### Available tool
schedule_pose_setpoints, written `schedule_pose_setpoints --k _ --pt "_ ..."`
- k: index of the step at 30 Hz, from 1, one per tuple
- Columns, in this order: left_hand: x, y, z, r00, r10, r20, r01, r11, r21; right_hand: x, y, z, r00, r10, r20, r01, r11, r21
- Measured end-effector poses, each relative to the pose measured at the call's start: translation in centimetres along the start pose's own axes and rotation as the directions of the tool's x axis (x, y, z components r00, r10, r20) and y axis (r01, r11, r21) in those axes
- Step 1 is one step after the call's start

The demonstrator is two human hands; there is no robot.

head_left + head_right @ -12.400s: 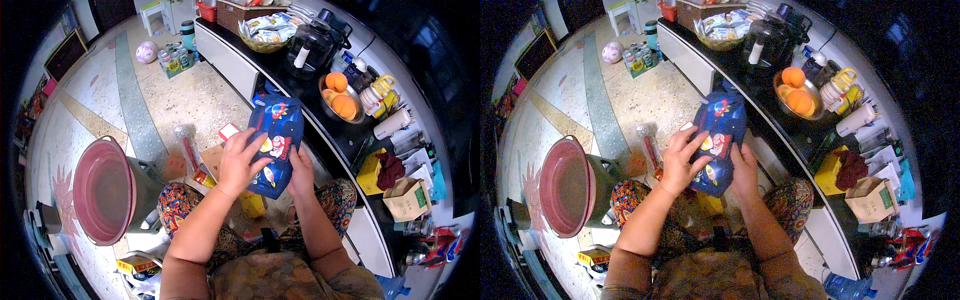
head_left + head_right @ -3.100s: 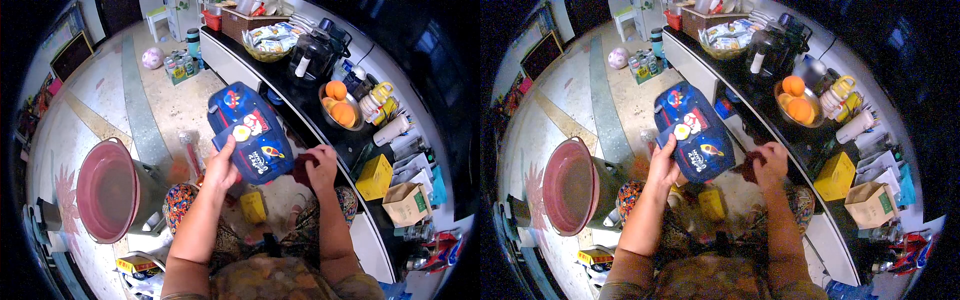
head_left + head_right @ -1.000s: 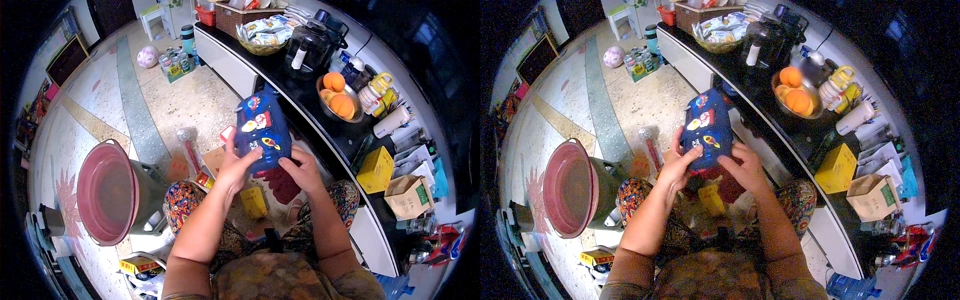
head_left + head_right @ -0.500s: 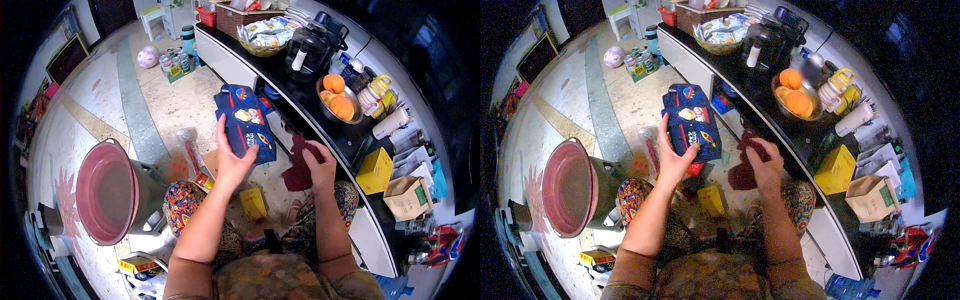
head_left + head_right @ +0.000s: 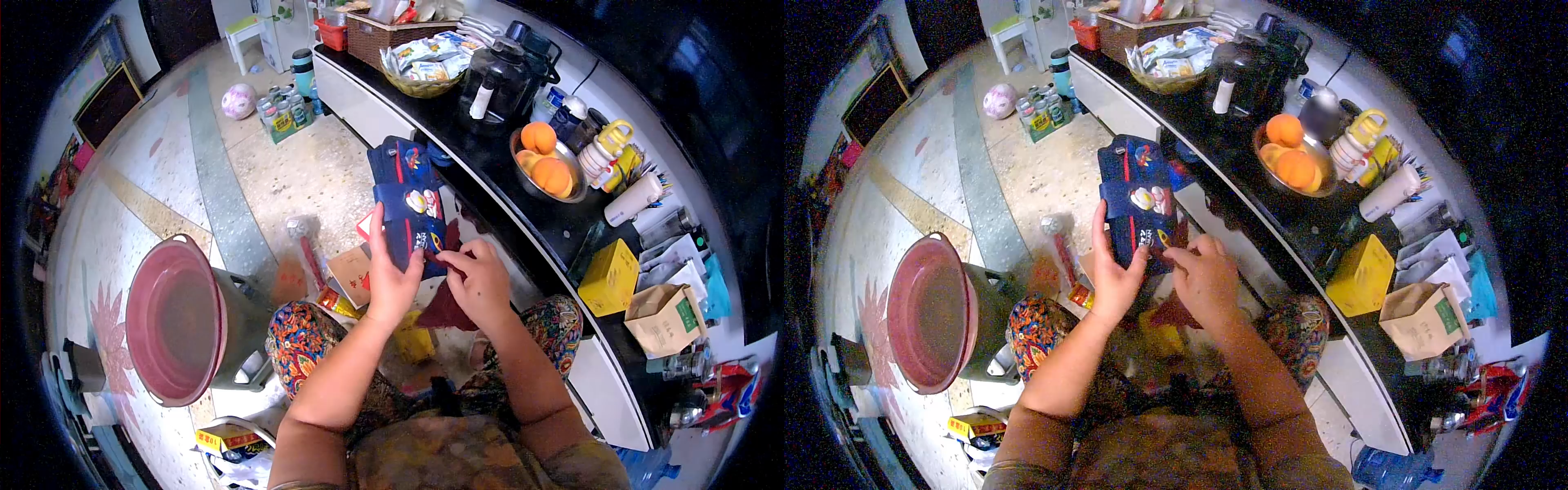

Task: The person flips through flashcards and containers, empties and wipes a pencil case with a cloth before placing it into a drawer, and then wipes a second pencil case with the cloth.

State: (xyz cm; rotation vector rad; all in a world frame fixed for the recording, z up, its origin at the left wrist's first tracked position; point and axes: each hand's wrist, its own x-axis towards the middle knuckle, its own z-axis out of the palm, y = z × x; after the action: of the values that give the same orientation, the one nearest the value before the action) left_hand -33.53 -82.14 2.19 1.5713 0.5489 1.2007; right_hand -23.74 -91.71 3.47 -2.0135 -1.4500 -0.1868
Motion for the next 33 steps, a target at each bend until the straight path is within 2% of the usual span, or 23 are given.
schedule_pose_setpoints --k 1,5,7,11,13,15,17,19,20,21,23,24,25,26,28,29,31,32,33 --pt "0.0 0.2 0.0 1.000 0.028 0.006 -0.028 0.997 0.075 -0.1 -0.1 -0.1 1.000 0.027 0.012 -0.027 1.000 0.007" --pt "0.0 0.2 0.0 1.000 0.012 -0.006 -0.012 1.000 0.016 -0.2 -0.9 0.3 0.995 0.080 -0.058 -0.075 0.994 0.084" --pt "-0.1 -0.6 0.0 0.998 -0.055 -0.003 0.054 0.994 -0.097 -0.5 -0.9 0.4 0.998 -0.021 -0.052 0.023 0.999 0.027" --pt "0.1 -0.2 -0.3 0.999 -0.043 -0.002 0.042 0.996 -0.082 -0.7 1.0 0.1 0.993 -0.113 -0.038 0.110 0.991 -0.080" --pt "0.2 -0.6 -0.2 0.999 -0.037 -0.006 0.036 0.995 -0.091 -0.6 1.0 -0.5 0.992 -0.109 -0.063 0.103 0.991 -0.086" --pt "0.4 -0.9 -0.6 0.998 -0.061 -0.009 0.061 0.996 -0.063 -0.8 1.5 -1.0 0.979 0.189 -0.074 -0.179 0.976 0.127" --pt "0.5 -1.2 -0.7 0.997 -0.082 -0.014 0.081 0.996 -0.036 -0.4 1.3 -1.5 0.979 0.161 -0.126 -0.151 0.985 0.083" --pt "0.5 -1.4 -0.7 0.999 -0.035 -0.025 0.034 0.999 -0.004 0.4 -0.8 -2.6 0.979 0.193 -0.067 -0.186 0.978 0.096" --pt "0.5 -1.4 -0.6 0.999 -0.033 -0.016 0.033 0.999 -0.004 0.6 -1.2 -2.5 0.990 0.123 -0.070 -0.119 0.991 0.065" --pt "0.5 -1.4 -0.5 1.000 -0.010 -0.021 0.010 0.999 0.032 0.7 -1.5 -2.1 0.989 0.128 -0.074 -0.123 0.990 0.063" --pt "0.4 -1.0 -0.4 1.000 0.012 -0.029 -0.010 0.998 0.068 0.6 -2.0 -1.2 0.998 -0.057 -0.019 0.056 0.997 -0.057" --pt "0.4 -0.4 -0.4 0.999 -0.022 -0.029 0.021 0.999 -0.026 0.3 -1.8 -0.6 0.991 -0.133 0.025 0.134 0.987 -0.090" --pt "0.5 0.0 -0.5 0.998 -0.054 -0.029 0.050 0.992 -0.119 0.2 -1.7 -0.2 0.991 -0.135 0.025 0.137 0.987 -0.087" --pt "0.5 0.1 -0.6 0.998 -0.053 -0.032 0.049 0.992 -0.117 0.2 -1.4 0.0 0.989 -0.148 -0.017 0.146 0.985 -0.087" --pt "0.5 0.3 -0.9 1.000 -0.002 -0.010 0.002 1.000 -0.005 0.0 0.0 0.8 0.983 -0.164 -0.080 0.156 0.983 -0.098" --pt "0.3 0.2 -0.9 1.000 0.003 -0.011 -0.003 1.000 -0.004 -0.1 0.2 0.5 0.982 -0.167 -0.083 0.159 0.982 -0.098" --pt "-0.1 -0.3 -0.6 0.991 -0.121 0.052 0.125 0.989 -0.079 -0.2 0.4 -0.1 0.983 -0.177 -0.037 0.173 0.979 -0.105" --pt "0.1 -0.5 -0.4 0.999 0.048 0.017 -0.050 0.994 0.099 -0.5 0.9 -0.2 0.988 -0.148 -0.049 0.144 0.987 -0.067" --pt "0.1 -0.4 -0.5 0.999 0.051 0.015 -0.053 0.994 0.097 -0.7 1.3 -0.4 0.987 -0.151 -0.050 0.147 0.987 -0.068"
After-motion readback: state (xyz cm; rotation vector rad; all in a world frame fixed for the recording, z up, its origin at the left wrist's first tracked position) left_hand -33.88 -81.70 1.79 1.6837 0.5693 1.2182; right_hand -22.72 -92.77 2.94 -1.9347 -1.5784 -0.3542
